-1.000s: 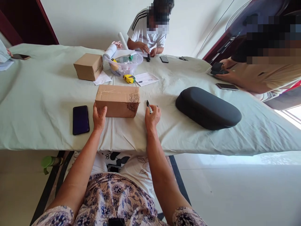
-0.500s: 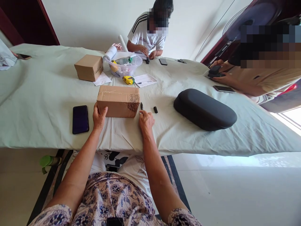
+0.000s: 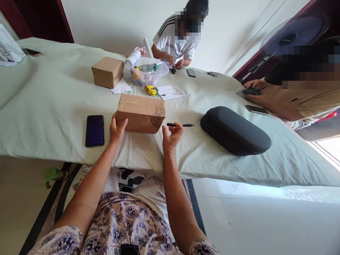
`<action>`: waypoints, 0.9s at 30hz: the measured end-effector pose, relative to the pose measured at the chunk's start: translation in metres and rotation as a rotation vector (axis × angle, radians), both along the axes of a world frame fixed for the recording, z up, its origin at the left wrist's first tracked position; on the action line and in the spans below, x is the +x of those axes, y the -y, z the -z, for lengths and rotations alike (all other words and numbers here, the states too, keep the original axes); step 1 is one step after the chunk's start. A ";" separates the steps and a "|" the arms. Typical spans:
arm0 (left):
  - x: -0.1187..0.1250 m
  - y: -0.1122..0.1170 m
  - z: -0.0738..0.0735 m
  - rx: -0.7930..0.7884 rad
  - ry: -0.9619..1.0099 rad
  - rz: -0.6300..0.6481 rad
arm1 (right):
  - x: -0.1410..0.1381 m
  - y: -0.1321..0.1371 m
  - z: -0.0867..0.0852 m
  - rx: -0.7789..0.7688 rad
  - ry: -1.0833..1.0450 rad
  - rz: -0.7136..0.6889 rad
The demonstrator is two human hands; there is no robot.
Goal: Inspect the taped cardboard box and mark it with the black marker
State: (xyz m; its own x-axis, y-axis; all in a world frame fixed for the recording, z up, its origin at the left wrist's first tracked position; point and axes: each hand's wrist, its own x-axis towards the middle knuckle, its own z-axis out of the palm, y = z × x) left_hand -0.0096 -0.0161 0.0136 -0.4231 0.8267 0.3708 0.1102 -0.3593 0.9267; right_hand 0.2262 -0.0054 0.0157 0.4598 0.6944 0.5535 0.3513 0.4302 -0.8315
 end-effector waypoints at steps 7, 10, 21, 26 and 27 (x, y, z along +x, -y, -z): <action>0.001 0.000 0.000 -0.015 0.035 -0.006 | 0.000 0.006 0.001 -0.029 0.079 0.130; 0.002 0.000 0.000 -0.010 0.040 -0.014 | 0.000 0.010 -0.003 0.009 0.045 0.182; 0.002 0.001 0.000 -0.016 0.008 -0.030 | 0.006 0.022 -0.008 0.056 -0.171 0.226; 0.003 0.001 -0.001 -0.009 0.017 -0.027 | 0.007 0.030 -0.016 0.055 -0.208 0.220; 0.003 0.001 -0.002 -0.011 0.014 -0.028 | 0.007 0.032 -0.018 0.061 -0.198 0.194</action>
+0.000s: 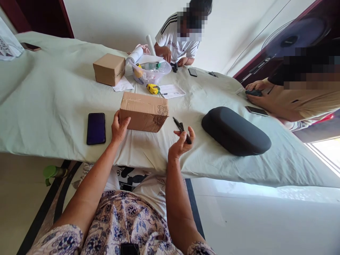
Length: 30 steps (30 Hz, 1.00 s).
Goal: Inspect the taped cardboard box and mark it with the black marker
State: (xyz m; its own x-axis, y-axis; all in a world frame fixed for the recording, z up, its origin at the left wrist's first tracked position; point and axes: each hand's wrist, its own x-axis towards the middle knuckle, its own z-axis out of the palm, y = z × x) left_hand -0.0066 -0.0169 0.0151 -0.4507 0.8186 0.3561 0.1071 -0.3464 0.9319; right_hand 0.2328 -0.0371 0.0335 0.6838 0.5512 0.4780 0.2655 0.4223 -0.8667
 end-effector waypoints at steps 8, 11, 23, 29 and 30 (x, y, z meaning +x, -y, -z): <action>-0.001 0.001 -0.002 -0.011 -0.057 -0.016 | -0.014 0.015 -0.004 0.109 0.135 -0.108; -0.002 0.000 -0.002 -0.013 -0.066 -0.013 | -0.021 0.014 -0.005 0.118 0.182 -0.156; -0.002 -0.001 -0.001 -0.019 -0.075 -0.012 | -0.022 0.007 0.000 0.151 0.202 -0.324; -0.002 -0.001 -0.001 -0.010 -0.077 -0.007 | -0.008 0.008 0.004 0.022 0.230 -0.304; -0.002 -0.001 0.000 -0.007 -0.078 -0.005 | -0.006 0.007 0.004 0.015 0.211 -0.241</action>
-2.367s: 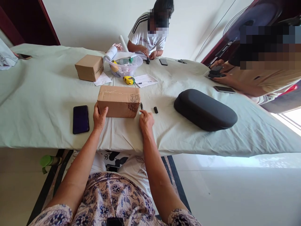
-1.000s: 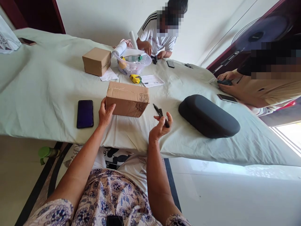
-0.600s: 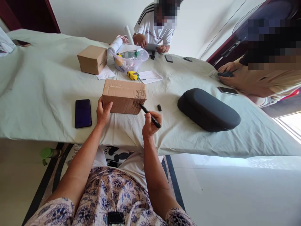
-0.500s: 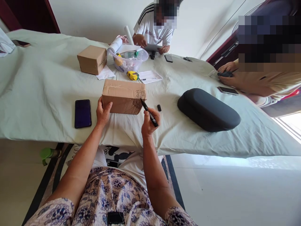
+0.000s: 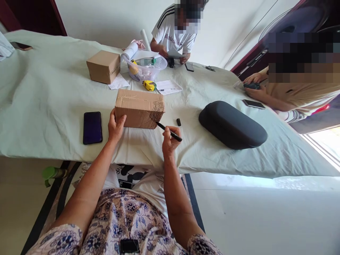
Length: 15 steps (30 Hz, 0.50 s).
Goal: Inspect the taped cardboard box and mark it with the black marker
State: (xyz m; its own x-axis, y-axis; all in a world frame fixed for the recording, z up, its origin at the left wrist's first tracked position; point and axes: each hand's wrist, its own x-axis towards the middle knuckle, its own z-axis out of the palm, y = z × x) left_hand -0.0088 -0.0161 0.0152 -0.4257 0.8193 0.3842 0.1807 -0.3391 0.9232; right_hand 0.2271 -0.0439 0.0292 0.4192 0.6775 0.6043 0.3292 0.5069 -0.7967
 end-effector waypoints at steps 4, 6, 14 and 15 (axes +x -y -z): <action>0.000 -0.001 0.001 0.006 0.009 0.002 | 0.007 -0.005 -0.004 0.041 -0.106 0.245; 0.001 -0.001 0.001 0.015 0.009 0.011 | 0.006 -0.007 -0.009 0.075 -0.111 0.196; -0.003 -0.004 0.005 0.047 0.043 -0.057 | 0.012 -0.041 -0.028 0.123 -0.105 0.049; -0.003 -0.005 0.006 0.039 0.044 -0.081 | 0.017 -0.049 -0.025 0.090 -0.089 0.068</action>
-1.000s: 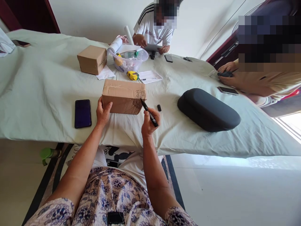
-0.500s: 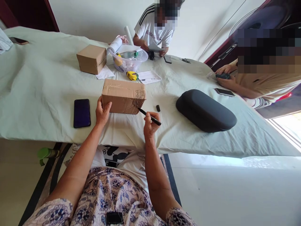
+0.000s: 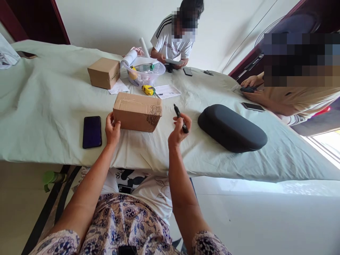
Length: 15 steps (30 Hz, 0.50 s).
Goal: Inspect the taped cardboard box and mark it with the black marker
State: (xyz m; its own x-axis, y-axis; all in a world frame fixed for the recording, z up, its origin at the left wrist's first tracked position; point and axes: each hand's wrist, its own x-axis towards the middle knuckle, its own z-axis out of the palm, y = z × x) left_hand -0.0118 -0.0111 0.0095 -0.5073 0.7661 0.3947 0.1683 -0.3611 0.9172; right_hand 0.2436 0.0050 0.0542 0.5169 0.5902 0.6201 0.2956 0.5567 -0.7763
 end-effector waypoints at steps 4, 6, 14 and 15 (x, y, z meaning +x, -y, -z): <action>-0.002 0.002 -0.002 -0.034 -0.064 -0.148 | 0.017 -0.021 0.024 -0.143 0.312 -0.036; -0.002 0.005 -0.006 -0.037 -0.146 -0.231 | 0.019 -0.022 0.037 -0.242 0.463 -0.081; -0.003 0.037 -0.027 0.072 -0.437 -0.394 | 0.013 -0.014 0.046 -0.565 0.737 -0.009; -0.007 0.044 -0.030 0.066 -0.440 -0.410 | 0.014 -0.014 0.046 -0.605 0.757 0.007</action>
State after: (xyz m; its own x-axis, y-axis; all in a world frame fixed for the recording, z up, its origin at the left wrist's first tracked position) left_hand -0.0191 -0.0548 0.0396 -0.5338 0.5094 0.6749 0.6646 -0.2408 0.7074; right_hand 0.2575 0.0190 0.0087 0.1099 0.9173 0.3828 0.8367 0.1225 -0.5338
